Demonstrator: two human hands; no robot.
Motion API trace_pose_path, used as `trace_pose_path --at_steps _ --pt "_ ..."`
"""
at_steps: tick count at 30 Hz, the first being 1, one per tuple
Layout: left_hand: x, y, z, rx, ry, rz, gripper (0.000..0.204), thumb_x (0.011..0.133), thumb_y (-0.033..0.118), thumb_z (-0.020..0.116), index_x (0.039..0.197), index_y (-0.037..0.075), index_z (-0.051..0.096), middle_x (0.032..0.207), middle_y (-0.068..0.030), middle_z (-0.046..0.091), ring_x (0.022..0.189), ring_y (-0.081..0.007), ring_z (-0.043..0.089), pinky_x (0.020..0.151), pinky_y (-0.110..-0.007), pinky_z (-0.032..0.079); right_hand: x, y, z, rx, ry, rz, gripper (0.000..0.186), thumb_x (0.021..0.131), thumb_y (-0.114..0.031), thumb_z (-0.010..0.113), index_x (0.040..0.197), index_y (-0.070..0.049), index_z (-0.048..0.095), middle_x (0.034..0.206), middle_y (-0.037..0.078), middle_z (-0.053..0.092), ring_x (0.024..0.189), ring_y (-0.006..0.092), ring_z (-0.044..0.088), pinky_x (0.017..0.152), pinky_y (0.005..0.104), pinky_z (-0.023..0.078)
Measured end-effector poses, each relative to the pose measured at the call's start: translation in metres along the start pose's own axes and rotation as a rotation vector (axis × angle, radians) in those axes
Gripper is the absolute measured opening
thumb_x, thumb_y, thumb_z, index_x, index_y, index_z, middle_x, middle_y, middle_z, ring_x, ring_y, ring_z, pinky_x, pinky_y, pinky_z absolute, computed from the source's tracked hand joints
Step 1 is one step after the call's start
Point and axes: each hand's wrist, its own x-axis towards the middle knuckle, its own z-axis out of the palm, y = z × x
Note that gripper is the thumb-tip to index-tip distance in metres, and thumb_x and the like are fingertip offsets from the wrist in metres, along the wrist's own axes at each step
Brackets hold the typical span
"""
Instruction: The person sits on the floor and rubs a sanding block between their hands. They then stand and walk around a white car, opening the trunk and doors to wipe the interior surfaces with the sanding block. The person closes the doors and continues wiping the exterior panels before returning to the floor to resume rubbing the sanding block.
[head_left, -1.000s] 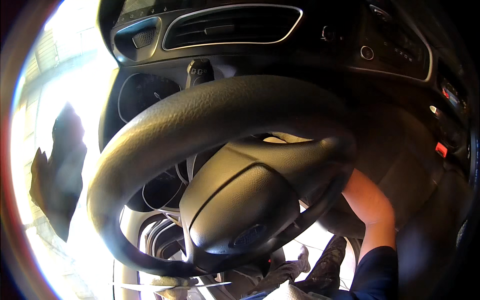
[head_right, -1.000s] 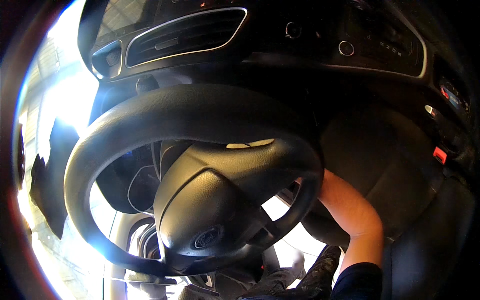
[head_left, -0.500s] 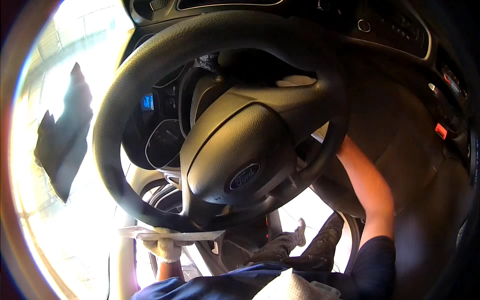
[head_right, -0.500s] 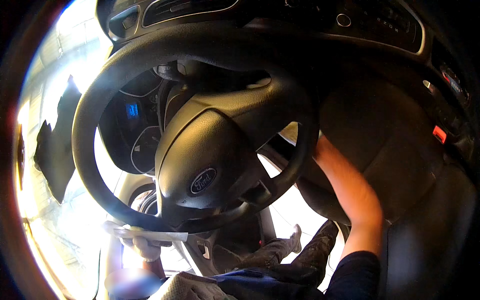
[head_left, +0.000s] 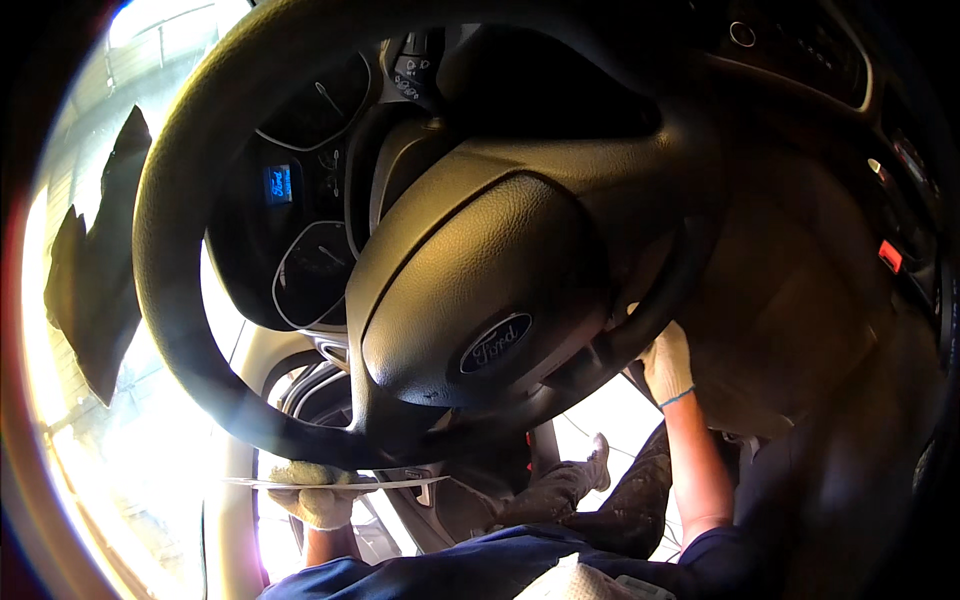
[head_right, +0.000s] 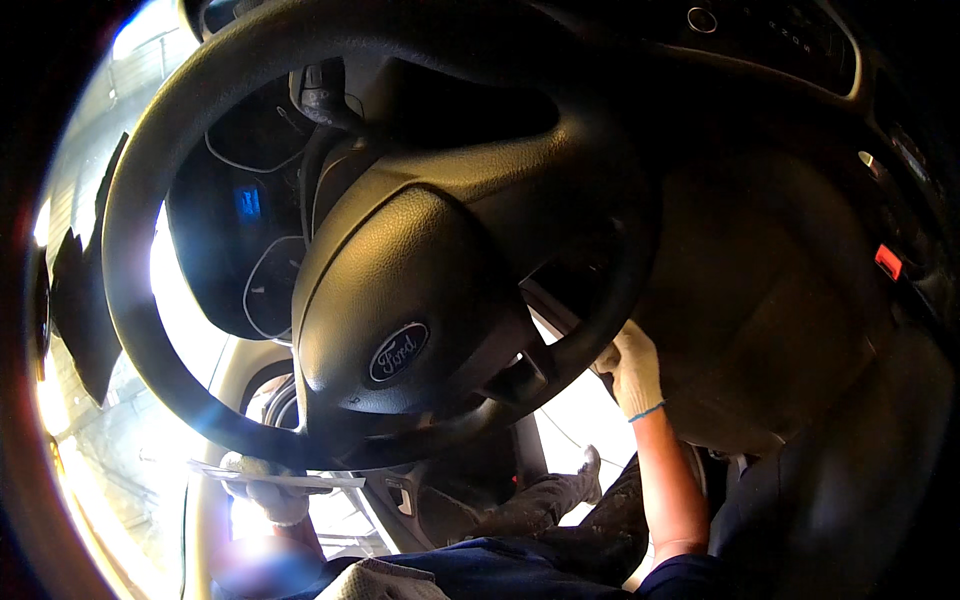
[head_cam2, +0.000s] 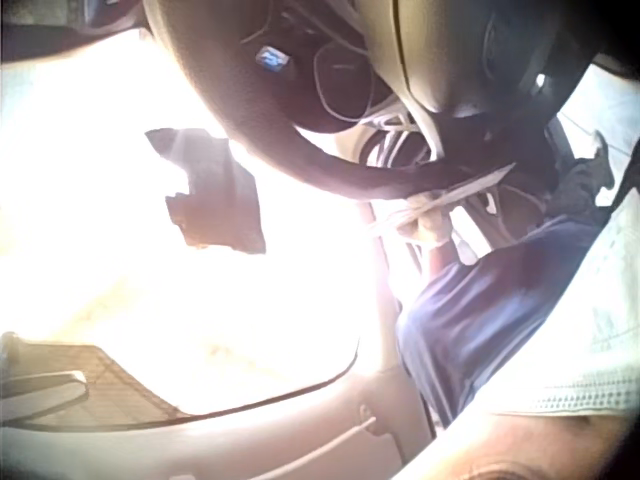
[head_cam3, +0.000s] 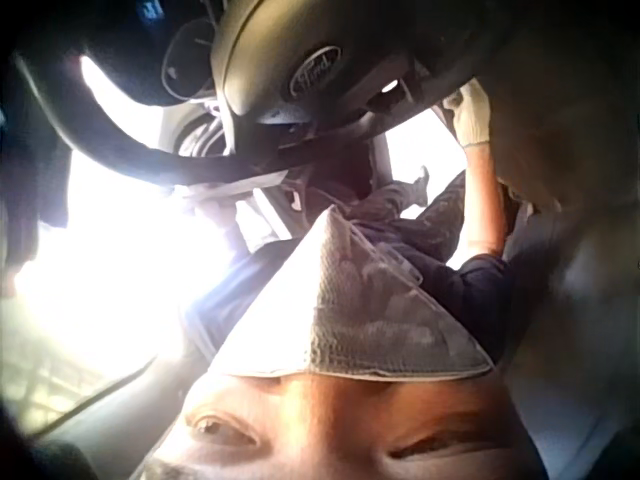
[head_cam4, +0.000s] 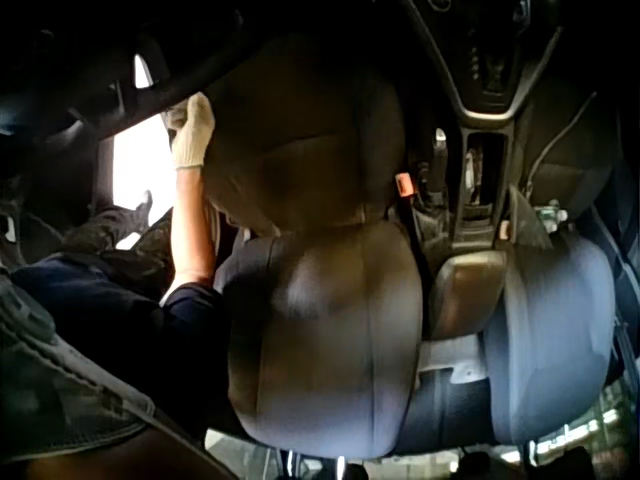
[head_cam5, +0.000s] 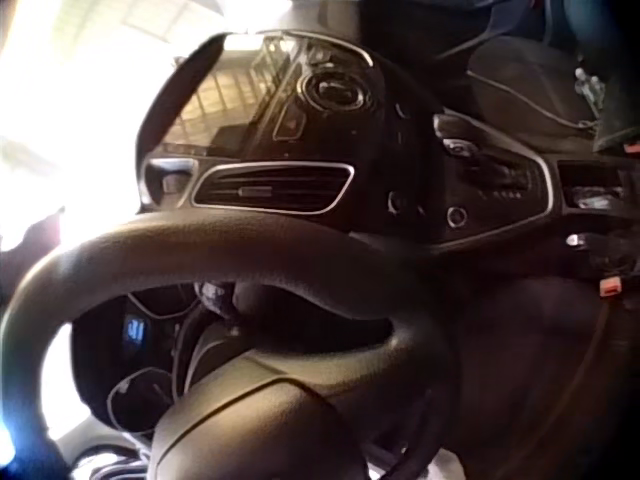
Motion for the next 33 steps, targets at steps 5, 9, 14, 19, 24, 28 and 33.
trace_pose_path --at_steps 5,9,14,19,24,28,33 --pt "0.014 0.017 0.045 0.145 0.086 0.160 0.037 0.090 0.030 0.079 0.091 0.003 0.054 0.073 -0.0119 0.062 0.054 -0.0181 0.061 0.041 -0.029 0.049 0.005 0.041 -0.018 -0.020 0.047 0.142 0.026 0.096 -0.034 0.066 0.087 -0.011 0.062 0.068 -0.001 0.056 0.052 0.0062 0.046 0.045 0.0203 0.027" --pt "0.016 0.011 0.040 0.234 0.141 0.258 0.040 0.088 0.033 0.080 0.085 0.002 0.055 0.072 -0.0121 0.063 0.055 -0.0174 0.062 0.043 -0.028 0.050 0.007 0.046 -0.027 0.015 0.035 0.131 0.030 0.098 -0.037 0.062 0.085 -0.010 0.062 0.068 0.001 0.058 0.052 0.0074 0.050 0.044 0.0199 0.030" --pt "0.017 0.018 0.032 0.363 0.089 0.278 0.041 0.088 0.035 0.079 0.085 -0.001 0.059 0.071 -0.0102 0.065 0.054 -0.0158 0.062 0.043 -0.026 0.050 0.005 0.050 -0.028 -0.053 0.055 0.128 0.029 0.101 -0.034 0.059 0.087 -0.008 0.063 0.069 0.003 0.063 0.052 0.0093 0.055 0.043 0.0206 0.035" --pt "0.034 0.035 0.033 0.110 -0.174 0.152 0.048 0.088 0.039 0.077 0.088 -0.006 0.061 0.067 -0.0119 0.066 0.047 -0.0167 0.060 0.040 -0.025 0.048 -0.014 0.071 -0.016 -0.439 0.136 -0.297 0.020 0.100 -0.019 0.063 0.110 -0.003 0.068 0.073 0.001 0.064 0.057 0.0056 0.057 0.048 0.0217 0.045" --pt "0.038 0.038 0.026 0.267 -0.129 0.169 0.048 0.090 0.039 0.074 0.090 -0.007 0.061 0.064 -0.0118 0.065 0.044 -0.0172 0.059 0.038 -0.026 0.048 -0.025 0.102 -0.037 -1.060 0.159 -0.684 0.020 0.097 -0.029 0.058 0.107 -0.020 0.073 0.091 0.012 0.072 0.077 0.0387 0.068 0.067 0.0514 0.055" --pt "0.026 0.049 -0.004 0.356 -0.051 0.130 0.046 0.091 0.037 0.071 0.093 -0.007 0.059 0.062 -0.0113 0.063 0.043 -0.0173 0.058 0.038 -0.028 0.048 -0.059 0.086 0.002 -0.995 0.135 -0.620 0.027 0.098 -0.033 0.057 0.108 -0.013 0.072 0.095 0.019 0.071 0.085 0.0408 0.069 0.078 0.0521 0.055" --pt "0.036 0.040 -0.011 0.342 -0.111 0.118 0.045 0.093 0.036 0.067 0.098 -0.007 0.058 0.060 -0.0106 0.061 0.041 -0.0175 0.058 0.038 -0.030 0.049 -0.094 0.092 -0.012 -0.628 0.107 -0.319 0.045 0.101 -0.044 0.060 0.106 -0.002 0.071 0.074 0.005 0.066 0.066 0.0115 0.061 0.061 0.0298 0.050"
